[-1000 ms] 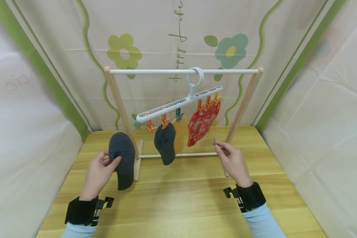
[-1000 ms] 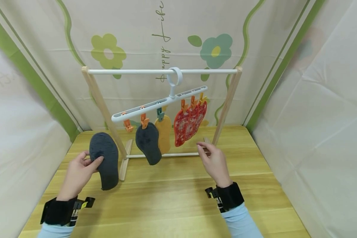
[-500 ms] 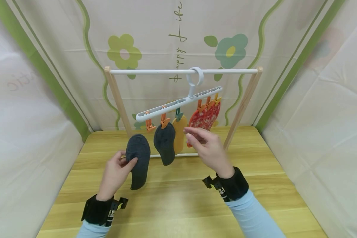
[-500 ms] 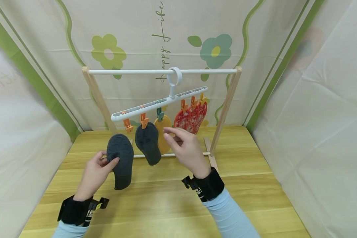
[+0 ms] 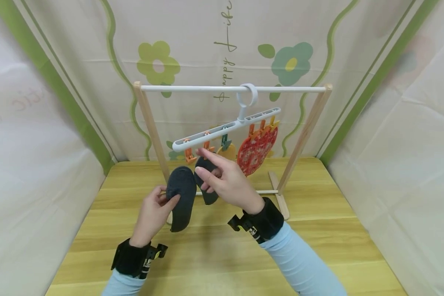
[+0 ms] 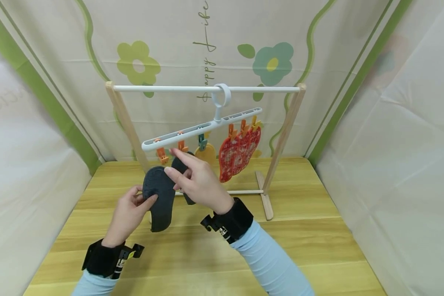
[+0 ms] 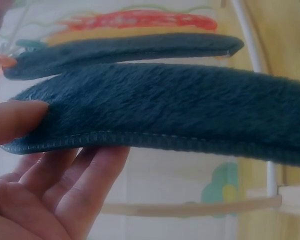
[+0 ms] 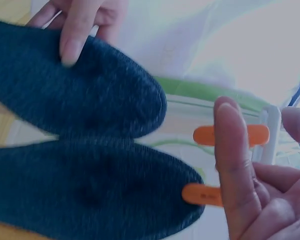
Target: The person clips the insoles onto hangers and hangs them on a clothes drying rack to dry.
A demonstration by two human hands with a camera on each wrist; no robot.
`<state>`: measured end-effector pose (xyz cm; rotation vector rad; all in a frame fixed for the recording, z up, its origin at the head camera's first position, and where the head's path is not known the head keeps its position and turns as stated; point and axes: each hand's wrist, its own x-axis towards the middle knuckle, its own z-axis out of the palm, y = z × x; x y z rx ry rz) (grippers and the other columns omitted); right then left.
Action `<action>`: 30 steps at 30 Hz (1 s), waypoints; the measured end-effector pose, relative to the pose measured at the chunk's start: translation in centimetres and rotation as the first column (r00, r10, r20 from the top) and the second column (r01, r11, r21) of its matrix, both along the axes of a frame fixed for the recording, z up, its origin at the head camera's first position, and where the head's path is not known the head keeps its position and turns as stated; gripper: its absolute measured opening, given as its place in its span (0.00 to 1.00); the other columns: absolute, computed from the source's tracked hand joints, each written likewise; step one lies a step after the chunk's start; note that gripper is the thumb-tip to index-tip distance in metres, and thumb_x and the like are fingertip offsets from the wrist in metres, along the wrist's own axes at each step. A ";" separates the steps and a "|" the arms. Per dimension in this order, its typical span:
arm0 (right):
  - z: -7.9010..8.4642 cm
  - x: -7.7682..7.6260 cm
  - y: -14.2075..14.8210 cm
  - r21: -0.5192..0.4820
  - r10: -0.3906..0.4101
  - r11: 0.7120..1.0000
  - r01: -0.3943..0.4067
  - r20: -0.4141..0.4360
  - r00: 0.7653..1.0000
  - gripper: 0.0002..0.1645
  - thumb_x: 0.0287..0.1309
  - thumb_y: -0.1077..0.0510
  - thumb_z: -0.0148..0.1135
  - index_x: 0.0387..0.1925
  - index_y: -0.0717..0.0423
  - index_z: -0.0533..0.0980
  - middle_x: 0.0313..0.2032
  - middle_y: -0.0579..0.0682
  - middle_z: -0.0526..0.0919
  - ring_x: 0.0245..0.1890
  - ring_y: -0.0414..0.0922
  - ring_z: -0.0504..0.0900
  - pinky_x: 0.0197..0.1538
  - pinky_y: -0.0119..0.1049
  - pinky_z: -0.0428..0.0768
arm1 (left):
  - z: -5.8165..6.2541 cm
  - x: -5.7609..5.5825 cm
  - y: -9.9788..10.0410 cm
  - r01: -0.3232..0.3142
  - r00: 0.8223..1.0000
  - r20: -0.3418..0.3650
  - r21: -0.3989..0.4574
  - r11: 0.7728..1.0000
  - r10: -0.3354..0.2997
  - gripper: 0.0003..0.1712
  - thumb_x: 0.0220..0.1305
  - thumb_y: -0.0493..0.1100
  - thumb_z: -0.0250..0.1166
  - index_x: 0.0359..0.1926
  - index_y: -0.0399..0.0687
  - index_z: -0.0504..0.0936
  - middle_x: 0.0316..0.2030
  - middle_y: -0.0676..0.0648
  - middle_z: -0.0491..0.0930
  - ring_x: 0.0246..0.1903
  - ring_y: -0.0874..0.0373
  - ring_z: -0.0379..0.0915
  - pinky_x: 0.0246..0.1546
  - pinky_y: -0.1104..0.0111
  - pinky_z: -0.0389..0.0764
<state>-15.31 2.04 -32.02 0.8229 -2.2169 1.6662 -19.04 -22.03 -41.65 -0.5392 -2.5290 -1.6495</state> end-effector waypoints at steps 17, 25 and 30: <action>1.0 -2.4 -3.2 -0.213 0.146 0.971 -0.107 0.181 0.973 0.30 0.78 0.54 0.45 0.76 0.50 0.55 0.68 0.55 0.68 0.30 0.54 0.86 0.33 0.49 0.85 | 0.3 -0.2 0.4 0.007 1.000 -0.013 0.078 0.997 -0.006 0.14 0.68 0.41 0.66 0.49 0.39 0.75 0.37 0.40 0.86 0.34 0.50 0.83 0.28 0.73 0.78; 1.1 -3.1 -3.9 -0.229 0.149 0.969 -0.097 0.220 0.964 0.27 0.77 0.55 0.48 0.72 0.56 0.60 0.60 0.56 0.76 0.29 0.49 0.86 0.35 0.48 0.85 | 0.8 0.0 0.3 -0.016 1.000 -0.011 0.081 0.997 0.017 0.16 0.68 0.41 0.66 0.51 0.38 0.75 0.40 0.40 0.86 0.40 0.51 0.84 0.38 0.72 0.82; 1.1 -3.3 -4.0 -0.251 0.145 0.964 -0.092 0.203 0.968 0.25 0.76 0.56 0.49 0.69 0.56 0.63 0.55 0.56 0.79 0.23 0.46 0.83 0.31 0.46 0.85 | 0.9 0.0 0.0 -0.032 0.999 -0.011 0.088 0.996 0.033 0.17 0.68 0.44 0.66 0.52 0.39 0.74 0.39 0.40 0.86 0.37 0.52 0.83 0.33 0.71 0.81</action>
